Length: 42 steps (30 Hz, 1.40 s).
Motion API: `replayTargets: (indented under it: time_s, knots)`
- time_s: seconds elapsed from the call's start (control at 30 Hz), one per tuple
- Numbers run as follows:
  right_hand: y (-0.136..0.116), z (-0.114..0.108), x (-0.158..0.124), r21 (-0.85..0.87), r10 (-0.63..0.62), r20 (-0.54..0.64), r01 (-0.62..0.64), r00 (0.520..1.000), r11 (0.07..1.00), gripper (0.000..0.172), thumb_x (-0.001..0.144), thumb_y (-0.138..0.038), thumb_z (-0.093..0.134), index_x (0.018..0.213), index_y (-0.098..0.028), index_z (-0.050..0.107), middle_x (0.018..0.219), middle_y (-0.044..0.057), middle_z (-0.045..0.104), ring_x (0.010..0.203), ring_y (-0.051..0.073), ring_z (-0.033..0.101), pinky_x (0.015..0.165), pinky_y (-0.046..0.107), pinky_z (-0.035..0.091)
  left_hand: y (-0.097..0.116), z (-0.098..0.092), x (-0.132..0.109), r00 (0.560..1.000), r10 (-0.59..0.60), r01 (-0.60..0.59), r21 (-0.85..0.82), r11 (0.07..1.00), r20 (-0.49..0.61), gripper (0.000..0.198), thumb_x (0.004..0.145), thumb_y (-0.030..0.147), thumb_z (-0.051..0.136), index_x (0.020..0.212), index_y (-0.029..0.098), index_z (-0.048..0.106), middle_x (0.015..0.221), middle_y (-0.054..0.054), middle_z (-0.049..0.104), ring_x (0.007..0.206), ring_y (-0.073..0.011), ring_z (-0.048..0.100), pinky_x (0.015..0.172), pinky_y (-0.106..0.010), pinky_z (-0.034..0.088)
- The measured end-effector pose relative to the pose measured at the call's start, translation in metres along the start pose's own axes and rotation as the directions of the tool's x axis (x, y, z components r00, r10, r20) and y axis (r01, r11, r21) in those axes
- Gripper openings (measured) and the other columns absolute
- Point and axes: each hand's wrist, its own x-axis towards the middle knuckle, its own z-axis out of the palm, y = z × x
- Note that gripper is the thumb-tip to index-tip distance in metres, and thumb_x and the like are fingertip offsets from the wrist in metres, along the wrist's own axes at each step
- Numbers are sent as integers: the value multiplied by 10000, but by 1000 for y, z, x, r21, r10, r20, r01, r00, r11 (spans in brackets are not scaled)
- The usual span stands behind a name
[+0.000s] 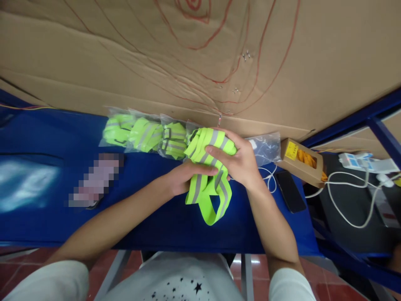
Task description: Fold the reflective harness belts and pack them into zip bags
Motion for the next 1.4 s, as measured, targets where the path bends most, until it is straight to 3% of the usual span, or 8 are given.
replayTargets:
  time_s: [0.2, 0.43, 0.57, 0.73, 0.9, 1.03, 1.23, 1.4]
  knots:
    - [5, 9, 1, -75, -127, -47, 123, 991, 990, 401, 811, -384, 845, 1180, -255, 756, 1064, 9, 792, 909, 215, 751, 822, 358, 646, -2, -3, 1, 996, -26, 26, 1, 1000, -82, 236, 575, -4, 752, 767, 133, 756, 736, -34, 764, 670, -184, 710, 750, -338, 611]
    - [10, 13, 6, -110, -231, -271, 209, 934, 972, 390, 856, -342, 809, 1225, -243, 731, 1138, 26, 787, 987, 216, 750, 888, 366, 628, -18, 3, 9, 984, -24, 23, -8, 1000, -178, 180, 684, 162, 759, 863, 145, 746, 790, -49, 756, 691, -190, 710, 700, -346, 615]
    - [8, 0, 6, -200, -322, -231, 280, 918, 939, 409, 871, -352, 799, 1256, -243, 712, 1219, 46, 764, 1083, 259, 740, 968, 432, 618, -4, -6, 4, 979, 8, 35, 209, 977, -203, 154, 616, 71, 732, 756, 135, 734, 637, -25, 705, 537, -147, 619, 533, -258, 518]
    - [-7, -11, -9, -346, -448, -161, 375, 879, 860, 441, 917, -309, 753, 1350, -280, 676, 1292, 57, 735, 1150, 289, 719, 1028, 462, 588, 18, -8, -7, 992, -98, 116, 279, 953, -80, 265, 560, 75, 804, 807, 159, 763, 779, -26, 771, 717, -190, 718, 674, -292, 591]
    - [-13, -6, -17, -428, -679, 80, 640, 730, 638, 517, 945, -134, 644, 1425, -325, 637, 1303, 26, 739, 1175, 256, 715, 1033, 415, 577, 17, 1, -12, 999, 8, -4, 128, 992, -33, 236, 570, 66, 824, 780, 143, 747, 755, -17, 753, 675, -150, 696, 661, -265, 578]
    - [-10, -5, -12, -432, -735, 205, 734, 646, 524, 481, 946, -108, 627, 1372, -325, 678, 1308, 34, 744, 1165, 258, 722, 989, 431, 587, 20, 7, -18, 990, 101, -103, 17, 994, 100, 291, 614, 96, 873, 863, 153, 734, 855, -44, 781, 924, -265, 759, 902, -450, 613]
    - [-8, -5, -5, -396, -733, 176, 729, 657, 558, 475, 961, -72, 526, 1277, -363, 727, 1276, -2, 758, 1228, 247, 688, 1070, 468, 551, 27, 8, -28, 957, 207, -201, -51, 978, 201, 543, 614, 470, 952, 1049, 219, 745, 1099, -77, 786, 1306, -389, 633, 1074, -546, 532]
    - [-9, -5, -3, -235, -516, 419, 638, 748, 734, 342, 979, -267, 627, 1311, -321, 689, 1592, 13, 523, 1574, 302, 345, 1311, 594, 229, 32, 8, -27, 931, 356, -352, 61, 934, -82, 279, 747, 383, 852, 930, 198, 750, 1006, -53, 791, 1188, -337, 706, 993, -445, 589]
